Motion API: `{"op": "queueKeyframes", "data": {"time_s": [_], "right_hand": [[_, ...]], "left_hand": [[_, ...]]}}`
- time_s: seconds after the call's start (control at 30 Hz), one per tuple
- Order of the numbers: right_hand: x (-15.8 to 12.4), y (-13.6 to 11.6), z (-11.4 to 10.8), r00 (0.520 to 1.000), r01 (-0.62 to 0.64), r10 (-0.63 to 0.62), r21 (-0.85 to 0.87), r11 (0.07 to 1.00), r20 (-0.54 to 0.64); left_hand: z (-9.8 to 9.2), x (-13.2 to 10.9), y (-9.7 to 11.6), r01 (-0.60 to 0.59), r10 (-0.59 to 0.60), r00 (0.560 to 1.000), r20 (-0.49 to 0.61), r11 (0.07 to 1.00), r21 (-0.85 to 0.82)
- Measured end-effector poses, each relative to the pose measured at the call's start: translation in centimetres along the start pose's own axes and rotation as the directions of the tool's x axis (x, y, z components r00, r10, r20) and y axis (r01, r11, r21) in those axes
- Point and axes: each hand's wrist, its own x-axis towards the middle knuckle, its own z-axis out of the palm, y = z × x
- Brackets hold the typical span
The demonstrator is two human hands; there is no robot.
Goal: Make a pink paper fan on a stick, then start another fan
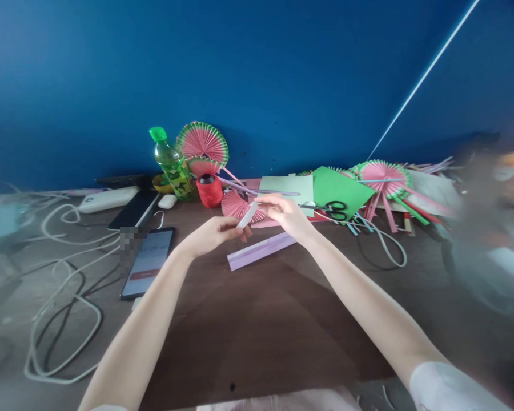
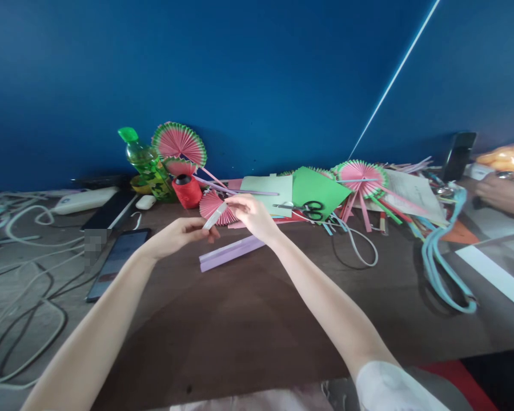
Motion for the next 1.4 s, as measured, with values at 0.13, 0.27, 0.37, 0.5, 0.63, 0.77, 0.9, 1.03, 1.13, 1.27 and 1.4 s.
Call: {"op": "queueKeyframes", "data": {"time_s": [0.13, 0.27, 0.37, 0.5, 0.63, 0.77, 0.9, 1.03, 1.13, 1.27, 1.4], "right_hand": [[-0.2, -0.3, 0.1, 0.999, 0.042, -0.044, -0.083, 0.996, -0.025], [-0.5, -0.6, 0.4, 0.997, 0.065, -0.067, -0.104, 0.993, -0.024], [-0.4, -0.6, 0.4, 0.998, 0.053, -0.055, -0.057, 0.997, -0.031], [-0.3, -0.3, 0.2, 0.996, 0.028, -0.035, -0.081, 0.996, -0.082], [-0.3, -0.3, 0.1, 0.986, 0.015, -0.043, -0.174, 0.985, -0.161], [-0.4, -0.7, 0.0, 0.971, 0.047, -0.111, -0.289, 0.956, -0.21], [-0.4, -0.7, 0.0, 0.979, 0.074, -0.119, -0.256, 0.964, -0.168], [-0.5, -0.5, 0.1, 0.985, 0.094, -0.123, -0.221, 0.971, -0.122], [-0.6, -0.7, 0.2, 0.985, 0.129, -0.147, -0.182, 0.975, -0.087], [-0.8, -0.8, 0.3, 0.987, 0.149, -0.157, -0.137, 0.979, -0.046], [-0.8, -0.8, 0.2, 0.994, 0.109, -0.111, -0.07, 0.992, -0.022]], "left_hand": [[0.1, 0.1, -0.2, 0.005, -0.005, 1.0, -0.006, 1.0, -0.006], [0.3, 0.1, -0.1, 0.019, -0.02, 1.0, 0.015, 1.0, 0.01], [0.6, 0.1, 0.1, 0.038, -0.038, 0.999, 0.018, 0.999, 0.001], [1.1, 0.3, 0.3, 0.055, -0.055, 0.998, 0.003, 0.997, -0.052], [1.6, 0.6, 0.1, 0.056, -0.062, 0.996, -0.057, 0.993, -0.102], [1.8, 0.7, -0.1, 0.065, -0.075, 0.992, -0.103, 0.993, -0.099], [2.1, 0.9, -0.4, 0.064, -0.09, 0.978, -0.189, 0.988, -0.141], [2.4, 1.1, -0.7, 0.055, -0.105, 0.96, -0.26, 0.98, -0.193], [2.6, 1.1, -0.7, 0.048, -0.109, 0.95, -0.294, 0.977, -0.206], [2.6, 1.1, -0.6, 0.047, -0.108, 0.944, -0.313, 0.98, -0.195], [2.6, 1.2, -0.7, 0.052, -0.107, 0.942, -0.318, 0.983, -0.176]]}}
